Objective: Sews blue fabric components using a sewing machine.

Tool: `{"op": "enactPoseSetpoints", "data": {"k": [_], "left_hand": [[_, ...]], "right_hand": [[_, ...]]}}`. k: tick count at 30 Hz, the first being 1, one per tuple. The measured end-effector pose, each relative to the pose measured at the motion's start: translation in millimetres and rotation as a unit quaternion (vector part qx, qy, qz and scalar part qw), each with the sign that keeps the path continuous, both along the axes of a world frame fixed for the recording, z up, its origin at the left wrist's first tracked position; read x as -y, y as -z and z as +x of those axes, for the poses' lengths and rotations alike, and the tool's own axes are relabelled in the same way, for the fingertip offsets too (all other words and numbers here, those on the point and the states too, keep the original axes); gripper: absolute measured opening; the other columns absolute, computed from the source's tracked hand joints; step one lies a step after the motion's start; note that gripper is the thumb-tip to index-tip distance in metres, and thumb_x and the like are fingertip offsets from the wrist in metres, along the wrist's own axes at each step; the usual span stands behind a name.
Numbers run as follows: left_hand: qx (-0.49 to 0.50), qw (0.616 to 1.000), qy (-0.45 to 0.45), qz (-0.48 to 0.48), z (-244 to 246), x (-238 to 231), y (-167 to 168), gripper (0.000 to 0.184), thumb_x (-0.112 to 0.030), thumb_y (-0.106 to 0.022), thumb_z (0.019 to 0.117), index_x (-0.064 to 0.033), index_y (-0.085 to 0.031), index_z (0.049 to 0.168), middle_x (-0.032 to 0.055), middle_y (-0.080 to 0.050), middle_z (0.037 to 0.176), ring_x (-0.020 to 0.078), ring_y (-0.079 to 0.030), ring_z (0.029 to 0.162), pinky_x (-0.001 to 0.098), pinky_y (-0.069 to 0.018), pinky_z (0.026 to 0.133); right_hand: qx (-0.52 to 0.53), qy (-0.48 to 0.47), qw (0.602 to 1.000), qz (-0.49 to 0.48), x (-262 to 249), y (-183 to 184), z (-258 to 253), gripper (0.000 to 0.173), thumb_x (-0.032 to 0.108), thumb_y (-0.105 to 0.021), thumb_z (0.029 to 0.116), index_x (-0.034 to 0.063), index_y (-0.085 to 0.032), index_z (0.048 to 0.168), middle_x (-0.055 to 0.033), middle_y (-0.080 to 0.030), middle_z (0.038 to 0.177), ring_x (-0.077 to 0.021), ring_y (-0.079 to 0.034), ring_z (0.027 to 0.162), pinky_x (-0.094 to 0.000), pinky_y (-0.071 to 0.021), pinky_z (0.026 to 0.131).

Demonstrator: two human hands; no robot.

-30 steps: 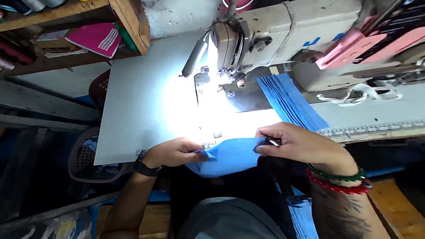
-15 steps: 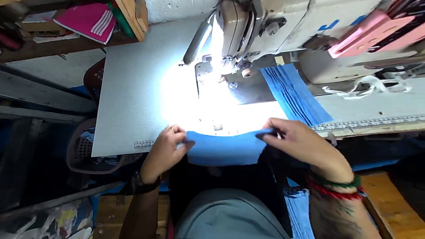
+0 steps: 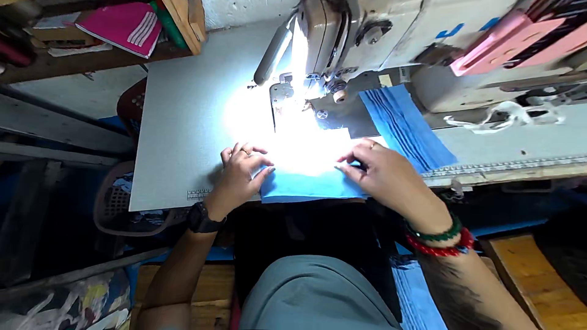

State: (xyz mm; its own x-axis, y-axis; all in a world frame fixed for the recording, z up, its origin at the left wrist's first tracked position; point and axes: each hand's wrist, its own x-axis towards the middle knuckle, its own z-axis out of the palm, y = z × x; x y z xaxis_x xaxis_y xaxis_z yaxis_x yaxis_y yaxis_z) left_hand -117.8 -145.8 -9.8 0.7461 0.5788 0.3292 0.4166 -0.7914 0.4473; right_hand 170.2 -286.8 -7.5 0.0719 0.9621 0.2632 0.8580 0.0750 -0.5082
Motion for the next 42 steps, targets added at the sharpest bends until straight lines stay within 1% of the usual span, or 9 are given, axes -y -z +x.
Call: {"op": "enactPoseSetpoints", "data": {"k": [2, 6, 12, 17, 23, 26, 30, 37, 42], "left_hand": [[-0.021, 0.999, 0.040, -0.004, -10.0, 6.5, 8.7, 0.019, -0.033, -0.064, 0.0968, -0.0221, -0.079, 0.100, 0.0012, -0.068, 0.123, 0.0197, -0.057, 0.121, 0.0555, -0.0322, 0.102], [-0.049, 0.998, 0.043, -0.007, -25.8, 19.4, 13.9, 0.024, -0.044, -0.064, 0.0965, -0.0268, -0.078, 0.107, -0.0009, -0.067, 0.130, 0.0208, -0.048, 0.139, 0.0603, -0.0260, 0.111], [-0.071, 0.997, 0.027, 0.001, -26.6, 19.2, 9.0, 0.034, -0.052, -0.064, 0.0940, -0.0288, -0.077, 0.115, 0.0001, -0.065, 0.138, 0.0242, -0.044, 0.144, 0.0663, -0.0214, 0.113], [-0.086, 0.996, 0.030, -0.007, -32.5, 30.8, 12.6, 0.031, -0.049, -0.064, 0.0962, -0.0337, -0.077, 0.120, 0.0013, -0.057, 0.150, 0.0302, -0.032, 0.153, 0.0765, -0.0080, 0.115], [-0.083, 0.996, 0.022, -0.009, -33.4, 36.4, 12.3, 0.031, -0.045, -0.064, 0.0971, -0.0315, -0.077, 0.122, 0.0024, -0.055, 0.152, 0.0325, -0.030, 0.154, 0.0787, -0.0044, 0.114], [-0.067, 0.997, 0.023, -0.014, -33.2, 42.1, 15.4, 0.027, -0.041, -0.063, 0.0991, -0.0315, -0.078, 0.120, 0.0021, -0.056, 0.151, 0.0308, -0.030, 0.153, 0.0770, -0.0037, 0.116], [-0.044, 0.999, 0.003, -0.012, -32.4, 47.3, 21.7, 0.026, -0.041, -0.064, 0.0996, -0.0308, -0.079, 0.118, 0.0011, -0.058, 0.149, 0.0285, -0.031, 0.153, 0.0756, -0.0034, 0.117], [-0.025, 1.000, -0.008, 0.014, -32.6, 50.7, 27.7, 0.024, -0.040, -0.065, 0.0994, -0.0307, -0.079, 0.117, 0.0019, -0.061, 0.145, 0.0278, -0.035, 0.151, 0.0755, -0.0048, 0.117], [-0.042, 0.997, -0.009, 0.064, -31.0, 54.3, 27.2, 0.024, -0.039, -0.063, 0.1012, -0.0304, -0.079, 0.117, 0.0036, -0.063, 0.143, 0.0316, -0.036, 0.151, 0.0766, -0.0058, 0.116]], "right_hand": [[0.007, -0.027, 0.999, -0.025, 19.6, 10.7, -7.2, 0.022, 0.035, -0.066, 0.0955, 0.0171, -0.077, 0.104, -0.0052, -0.065, 0.093, -0.0216, -0.064, 0.076, -0.0444, -0.0537, 0.061], [0.021, -0.032, 0.999, -0.028, 41.0, 22.6, -13.5, 0.026, 0.038, -0.065, 0.0962, 0.0211, -0.079, 0.111, -0.0080, -0.069, 0.107, -0.0271, -0.069, 0.087, -0.0475, -0.0568, 0.067], [0.030, -0.037, 0.999, -0.020, 38.3, 25.1, -9.5, 0.028, 0.039, -0.064, 0.0971, 0.0211, -0.078, 0.113, -0.0073, -0.069, 0.112, -0.0303, -0.068, 0.094, -0.0513, -0.0561, 0.071], [0.034, -0.036, 0.999, 0.000, 50.9, 32.4, -2.2, 0.028, 0.038, -0.060, 0.1005, 0.0205, -0.078, 0.113, -0.0087, -0.070, 0.120, -0.0313, -0.068, 0.102, -0.0500, -0.0561, 0.078], [0.032, -0.032, 0.999, 0.014, 54.9, 35.4, 6.0, 0.027, 0.035, -0.060, 0.1011, 0.0193, -0.079, 0.113, -0.0080, -0.071, 0.122, -0.0307, -0.067, 0.104, -0.0487, -0.0551, 0.079], [-0.016, -0.032, 0.999, 0.005, 59.1, 32.7, 15.6, 0.026, 0.024, -0.057, 0.1003, 0.0158, -0.079, 0.113, -0.0032, -0.071, 0.127, -0.0215, -0.067, 0.105, -0.0420, -0.0555, 0.084], [-0.071, -0.014, 0.997, 0.013, 65.2, 36.5, 20.5, 0.024, 0.027, -0.060, 0.1010, 0.0150, -0.079, 0.111, -0.0001, -0.071, 0.128, -0.0136, -0.066, 0.108, -0.0349, -0.0548, 0.089], [0.012, -0.007, 0.998, 0.067, 68.2, 43.2, 16.9, 0.021, 0.025, -0.065, 0.1000, 0.0141, -0.080, 0.109, -0.0032, -0.072, 0.126, -0.0222, -0.067, 0.107, -0.0391, -0.0539, 0.088], [0.040, -0.014, 0.996, 0.078, 66.7, 42.7, 18.3, 0.019, 0.023, -0.066, 0.0993, 0.0134, -0.081, 0.104, -0.0024, -0.072, 0.126, -0.0215, -0.067, 0.106, -0.0367, -0.0532, 0.087]]}}
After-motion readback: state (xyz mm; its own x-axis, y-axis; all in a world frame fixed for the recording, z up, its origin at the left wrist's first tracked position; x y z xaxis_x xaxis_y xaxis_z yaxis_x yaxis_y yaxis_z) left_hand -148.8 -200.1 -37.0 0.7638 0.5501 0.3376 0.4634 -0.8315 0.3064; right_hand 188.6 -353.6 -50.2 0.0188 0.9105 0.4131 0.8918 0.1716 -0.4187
